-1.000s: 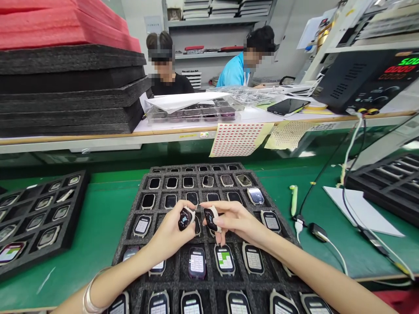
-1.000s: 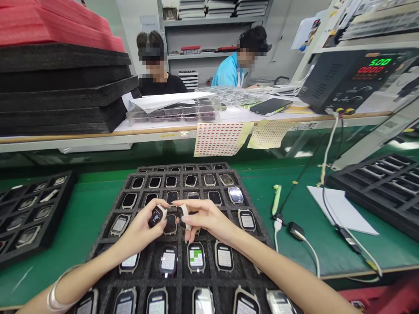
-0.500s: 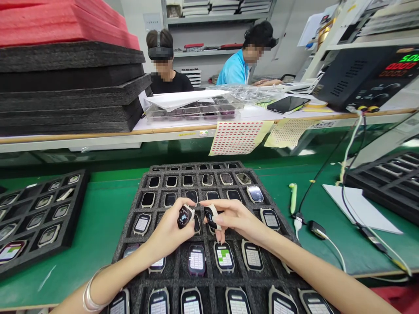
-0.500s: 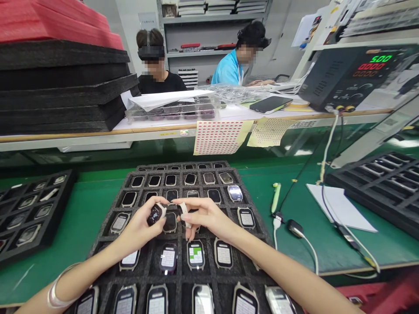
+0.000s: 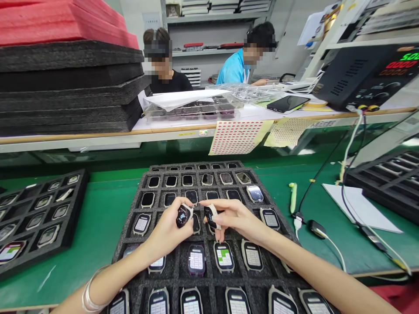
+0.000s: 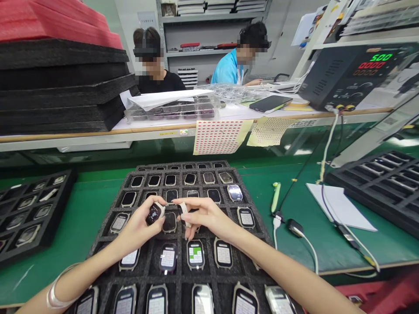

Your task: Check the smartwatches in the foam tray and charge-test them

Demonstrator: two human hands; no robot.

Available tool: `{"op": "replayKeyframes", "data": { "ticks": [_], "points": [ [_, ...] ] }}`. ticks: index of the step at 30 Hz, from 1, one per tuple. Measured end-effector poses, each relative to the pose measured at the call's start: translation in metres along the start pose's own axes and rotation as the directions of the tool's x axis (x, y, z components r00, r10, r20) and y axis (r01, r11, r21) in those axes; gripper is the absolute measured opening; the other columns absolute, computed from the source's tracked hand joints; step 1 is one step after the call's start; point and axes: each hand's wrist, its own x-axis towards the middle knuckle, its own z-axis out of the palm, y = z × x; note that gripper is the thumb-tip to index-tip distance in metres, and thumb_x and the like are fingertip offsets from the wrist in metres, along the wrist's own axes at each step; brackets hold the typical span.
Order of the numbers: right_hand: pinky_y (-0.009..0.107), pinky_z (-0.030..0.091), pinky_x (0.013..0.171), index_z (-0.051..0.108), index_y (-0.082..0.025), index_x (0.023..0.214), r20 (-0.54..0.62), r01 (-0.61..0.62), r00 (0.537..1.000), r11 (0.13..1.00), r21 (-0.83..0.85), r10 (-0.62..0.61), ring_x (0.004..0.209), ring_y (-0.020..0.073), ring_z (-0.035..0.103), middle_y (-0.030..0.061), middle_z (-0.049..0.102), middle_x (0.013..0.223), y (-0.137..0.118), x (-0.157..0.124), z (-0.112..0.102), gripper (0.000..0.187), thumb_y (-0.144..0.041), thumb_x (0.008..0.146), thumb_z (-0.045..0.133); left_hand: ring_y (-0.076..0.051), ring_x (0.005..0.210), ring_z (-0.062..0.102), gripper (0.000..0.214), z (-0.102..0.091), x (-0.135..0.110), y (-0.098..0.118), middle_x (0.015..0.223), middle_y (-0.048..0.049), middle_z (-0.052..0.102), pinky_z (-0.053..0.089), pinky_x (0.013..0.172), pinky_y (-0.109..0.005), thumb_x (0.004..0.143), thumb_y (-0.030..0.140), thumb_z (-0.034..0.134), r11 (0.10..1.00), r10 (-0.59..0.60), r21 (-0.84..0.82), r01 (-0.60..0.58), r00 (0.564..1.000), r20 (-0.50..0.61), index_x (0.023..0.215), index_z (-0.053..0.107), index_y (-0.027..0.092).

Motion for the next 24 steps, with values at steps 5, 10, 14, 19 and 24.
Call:
{"op": "replayKeyframes", "data": {
  "ticks": [5,10,14,19,24],
  "points": [
    [0.025,0.057,0.051,0.055,-0.015,0.13,-0.026,0.009,1.0,1.0,-0.017,-0.01,0.055,0.0141,0.066,0.008,0.067,0.089,-0.002,0.0,0.0,0.054,-0.028,0.08,0.072,-0.016,0.08,0.053,0.029,0.0,-0.002,0.001,0.089,0.0001,0.055,0.041,0.076,-0.027,0.079,0.017,0.053,0.998,-0.022,-0.053,0.021,1.0,-0.022,0.108,0.048,0.022],
    [0.026,0.057,0.051,0.058,-0.014,0.126,-0.007,0.008,1.0,1.0,-0.004,-0.008,0.055,0.0146,0.066,0.0078,0.066,0.088,-0.004,-0.001,0.001,0.05,-0.028,0.08,0.072,-0.016,0.08,0.052,0.029,-0.002,-0.002,0.002,0.088,0.0011,0.055,0.041,0.075,-0.027,0.079,0.015,0.052,1.0,-0.01,-0.024,0.009,0.999,-0.035,0.107,0.048,0.022],
    [0.024,0.056,0.051,0.051,-0.016,0.132,-0.006,0.014,1.0,1.0,0.028,-0.013,0.06,0.015,0.066,0.0092,0.066,0.094,-0.004,-0.001,0.003,0.055,-0.03,0.082,0.069,-0.017,0.081,0.055,0.039,-0.001,0.002,-0.005,0.094,-0.0021,0.057,0.045,0.072,-0.028,0.081,0.021,0.057,0.996,-0.047,-0.072,0.045,0.998,-0.033,0.119,0.045,0.022],
    [0.021,0.053,0.049,0.05,-0.015,0.129,-0.008,-0.001,1.0,0.998,0.062,0.001,0.065,0.0139,0.064,0.0126,0.064,0.104,-0.003,0.0,0.002,0.05,-0.029,0.084,0.067,-0.012,0.066,0.056,0.051,0.003,0.006,-0.012,0.095,-0.0026,0.057,0.05,0.06,-0.026,0.078,0.021,0.061,0.923,-0.123,-0.359,0.141,0.99,0.074,0.124,0.04,0.022],
    [0.019,0.05,0.044,0.05,-0.017,0.127,-0.051,-0.001,0.999,1.0,-0.016,0.0,0.061,0.0127,0.063,0.01,0.064,0.101,-0.002,0.0,0.001,0.048,-0.024,0.082,0.065,-0.017,0.08,0.061,0.042,0.005,0.005,-0.011,0.091,-0.0035,0.06,0.053,0.066,-0.028,0.079,0.017,0.056,0.845,-0.133,-0.509,0.162,0.987,0.093,0.12,0.046,0.02]
  ]
}}
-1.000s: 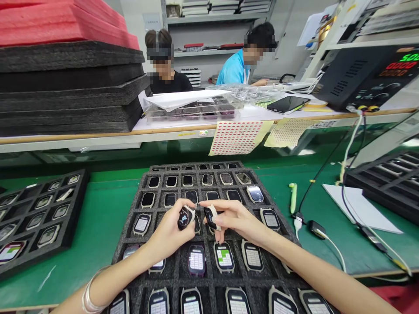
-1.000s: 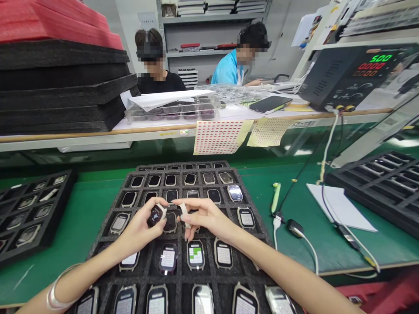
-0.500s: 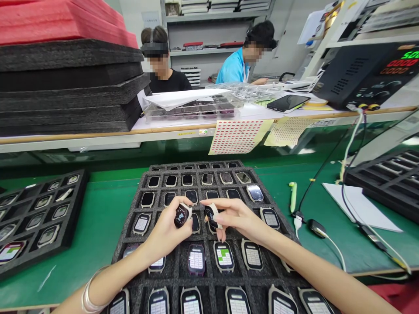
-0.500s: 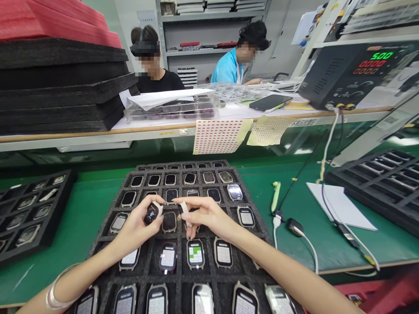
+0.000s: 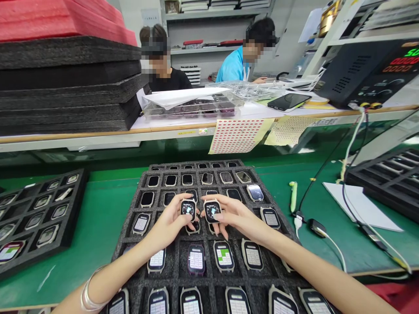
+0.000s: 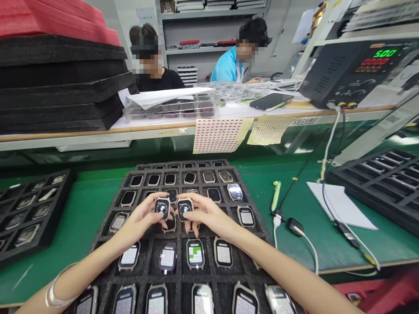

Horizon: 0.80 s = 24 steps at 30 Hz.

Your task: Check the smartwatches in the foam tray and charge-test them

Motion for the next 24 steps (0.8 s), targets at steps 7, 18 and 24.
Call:
{"op": "replayKeyframes", "data": {
  "ticks": [7,18,24],
  "points": [
    [0.022,0.054,0.048,0.038,-0.016,0.14,0.008,-0.002,1.0,0.999,-0.04,0.002,0.066,0.0181,0.069,0.0113,0.066,0.1,0.0007,-0.0017,-0.0012,0.064,-0.022,0.081,0.062,-0.021,0.091,0.059,0.046,0.0001,-0.0016,0.001,0.098,-0.0061,0.06,0.054,0.073,-0.035,0.078,0.013,0.05,0.995,-0.02,-0.097,0.021,1.0,0.006,0.124,0.048,0.02],
    [0.021,0.053,0.045,0.043,-0.013,0.135,-0.03,0.013,0.999,0.994,-0.105,-0.017,0.06,0.0166,0.069,0.0119,0.069,0.096,0.0035,-0.0013,-0.0011,0.058,-0.033,0.085,0.065,-0.021,0.092,0.059,0.044,0.0002,-0.0034,0.0021,0.1,-0.0061,0.06,0.054,0.073,-0.033,0.079,0.013,0.052,0.998,0.002,-0.065,0.0,0.999,0.033,0.122,0.05,0.021],
    [0.021,0.055,0.053,0.035,-0.019,0.14,0.024,0.042,0.999,0.987,-0.153,-0.039,0.072,0.0166,0.069,0.0099,0.065,0.105,0.0027,-0.0035,0.0008,0.072,-0.026,0.079,0.072,-0.02,0.091,0.06,0.047,-0.0004,-0.0026,0.001,0.102,-0.0063,0.061,0.055,0.072,-0.032,0.079,0.01,0.052,0.999,0.03,-0.039,-0.03,0.999,0.013,0.124,0.047,0.02]
  ]
}}
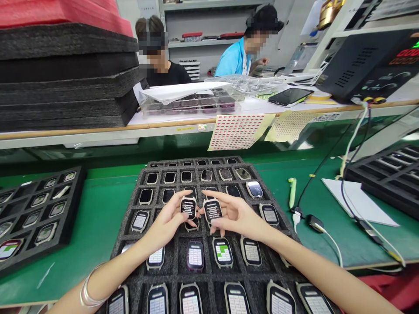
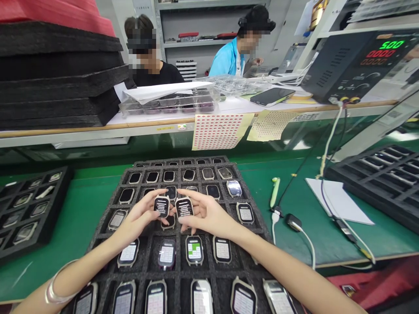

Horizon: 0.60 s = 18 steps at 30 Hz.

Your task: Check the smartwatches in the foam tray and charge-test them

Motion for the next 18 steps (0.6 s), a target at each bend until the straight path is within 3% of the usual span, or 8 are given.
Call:
{"op": "replayKeyframes", "data": {
  "ticks": [3,5,7,10,13,18],
  "points": [
    [0.028,0.057,0.067,0.029,-0.022,0.143,0.04,-0.015,0.999,0.995,-0.103,0.019,0.083,0.0186,0.068,0.0073,0.064,0.104,-0.005,-0.005,0.0,0.076,-0.024,0.08,0.071,-0.021,0.091,0.062,0.052,-0.001,0.002,-0.001,0.104,-0.0075,0.062,0.055,0.071,-0.032,0.078,0.011,0.052,0.999,-0.028,-0.045,0.028,1.0,-0.006,0.129,0.043,0.019],
    [0.032,0.056,0.07,0.033,-0.021,0.141,0.043,-0.044,0.997,0.961,-0.273,0.058,0.078,0.0184,0.067,0.0042,0.065,0.091,-0.01,-0.011,-0.004,0.067,-0.025,0.083,0.067,-0.021,0.091,0.063,0.053,-0.002,0.003,-0.002,0.102,-0.0081,0.063,0.055,0.072,-0.032,0.078,0.01,0.052,0.996,-0.059,-0.074,0.06,0.998,0.004,0.13,0.042,0.017],
    [0.033,0.055,0.068,0.041,-0.02,0.136,0.009,-0.053,0.998,0.855,-0.516,0.067,0.07,0.0179,0.063,0.0022,0.064,0.083,-0.015,-0.018,-0.012,0.06,-0.027,0.083,0.066,-0.022,0.089,0.064,0.052,-0.002,0.004,-0.002,0.098,-0.0082,0.064,0.055,0.071,-0.032,0.077,0.011,0.053,0.993,-0.071,-0.094,0.072,0.997,0.01,0.129,0.043,0.015],
    [0.038,0.05,0.081,0.052,-0.022,0.127,-0.002,0.008,1.0,0.623,-0.782,-0.015,0.085,0.0217,0.06,0.0059,0.059,0.1,-0.021,-0.029,-0.032,0.049,-0.026,0.08,0.066,-0.022,0.087,0.066,0.047,-0.002,0.003,-0.002,0.096,-0.0089,0.066,0.056,0.069,-0.032,0.08,0.015,0.057,0.992,-0.051,-0.111,0.052,0.999,0.009,0.125,0.046,0.015],
    [0.04,0.043,0.094,0.055,-0.021,0.123,0.023,0.031,0.999,0.481,-0.876,-0.022,0.106,0.0262,0.053,0.0085,0.052,0.114,-0.022,-0.039,-0.054,0.044,-0.025,0.08,0.065,-0.021,0.083,0.066,0.042,0.0,0.003,0.0,0.093,-0.0092,0.066,0.056,0.065,-0.031,0.082,0.023,0.062,0.993,-0.046,-0.108,0.048,0.999,0.014,0.122,0.049,0.015],
    [0.044,0.041,0.097,0.052,-0.02,0.13,0.048,0.036,0.998,0.316,-0.948,0.031,0.113,0.0298,0.049,0.0109,0.05,0.122,-0.025,-0.049,-0.067,0.053,-0.031,0.08,0.066,-0.02,0.08,0.066,0.044,0.001,0.004,0.005,0.088,-0.0081,0.066,0.056,0.061,-0.03,0.08,0.029,0.067,0.994,-0.059,-0.089,0.061,0.998,0.025,0.118,0.051,0.014]
  ]
}}
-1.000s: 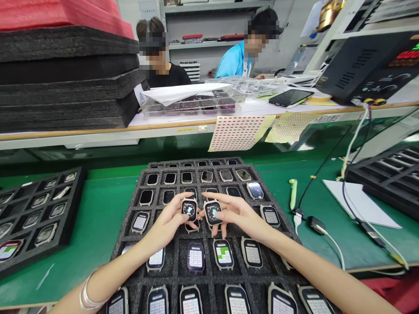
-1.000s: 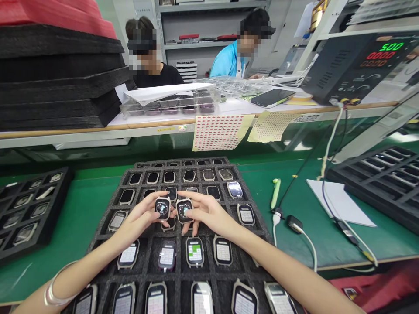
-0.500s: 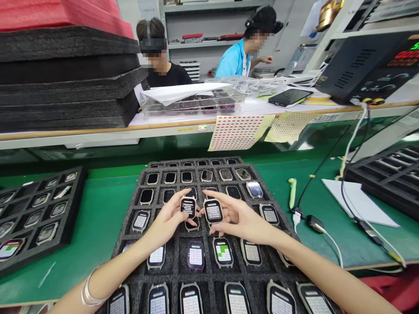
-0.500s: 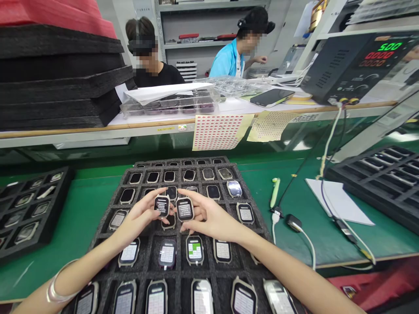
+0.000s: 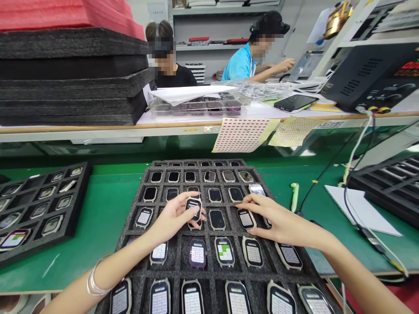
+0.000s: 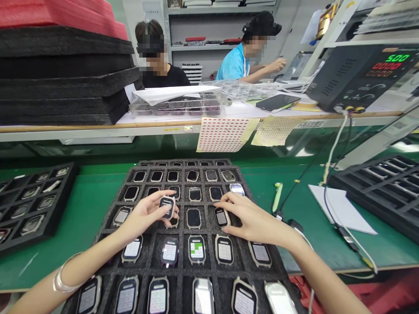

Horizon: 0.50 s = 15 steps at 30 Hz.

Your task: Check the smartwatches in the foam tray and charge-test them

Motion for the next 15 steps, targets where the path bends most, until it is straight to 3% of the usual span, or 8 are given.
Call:
{"op": "replayKeyframes", "data": {
  "ticks": [4,9,12,15],
  "points": [
    [0.048,0.038,0.097,0.047,-0.026,0.135,-0.026,0.057,0.998,0.993,-0.101,-0.06,0.117,0.0326,0.045,0.0097,0.047,0.131,-0.021,0.004,-0.01,0.062,-0.039,0.079,0.069,-0.02,0.079,0.066,0.043,-0.001,0.001,0.0,0.087,-0.0083,0.066,0.056,0.059,-0.028,0.081,0.03,0.066,1.0,0.004,0.029,-0.005,1.0,0.007,0.118,0.051,0.013],
    [0.043,0.042,0.091,0.058,-0.023,0.122,0.005,0.169,0.986,0.983,-0.077,-0.169,0.104,0.0266,0.05,0.0077,0.058,0.115,-0.045,0.026,0.002,0.03,-0.033,0.094,0.052,-0.019,0.077,0.066,0.042,0.0,-0.001,0.0,0.085,-0.0075,0.066,0.056,0.057,-0.026,0.081,0.031,0.066,0.999,0.011,0.046,-0.011,1.0,-0.004,0.117,0.052,0.013],
    [0.042,0.043,0.088,0.062,-0.016,0.111,-0.016,0.142,0.989,0.983,-0.119,-0.145,0.097,0.0261,0.053,0.0096,0.06,0.101,-0.049,0.043,0.024,0.021,-0.024,0.093,0.055,-0.02,0.078,0.066,0.044,0.001,-0.001,0.001,0.085,-0.0071,0.066,0.056,0.058,-0.027,0.081,0.034,0.066,0.999,0.0,0.05,0.001,1.0,-0.021,0.118,0.052,0.014],
    [0.04,0.046,0.082,0.062,-0.012,0.103,-0.088,0.016,0.996,0.995,-0.096,-0.024,0.092,0.0264,0.055,0.0112,0.057,0.096,-0.05,0.053,0.041,0.017,-0.022,0.089,0.061,-0.021,0.079,0.066,0.047,0.001,-0.002,0.003,0.087,-0.0075,0.065,0.056,0.059,-0.028,0.081,0.033,0.066,0.999,-0.002,0.052,0.003,1.0,-0.022,0.121,0.049,0.014]
  ]
}}
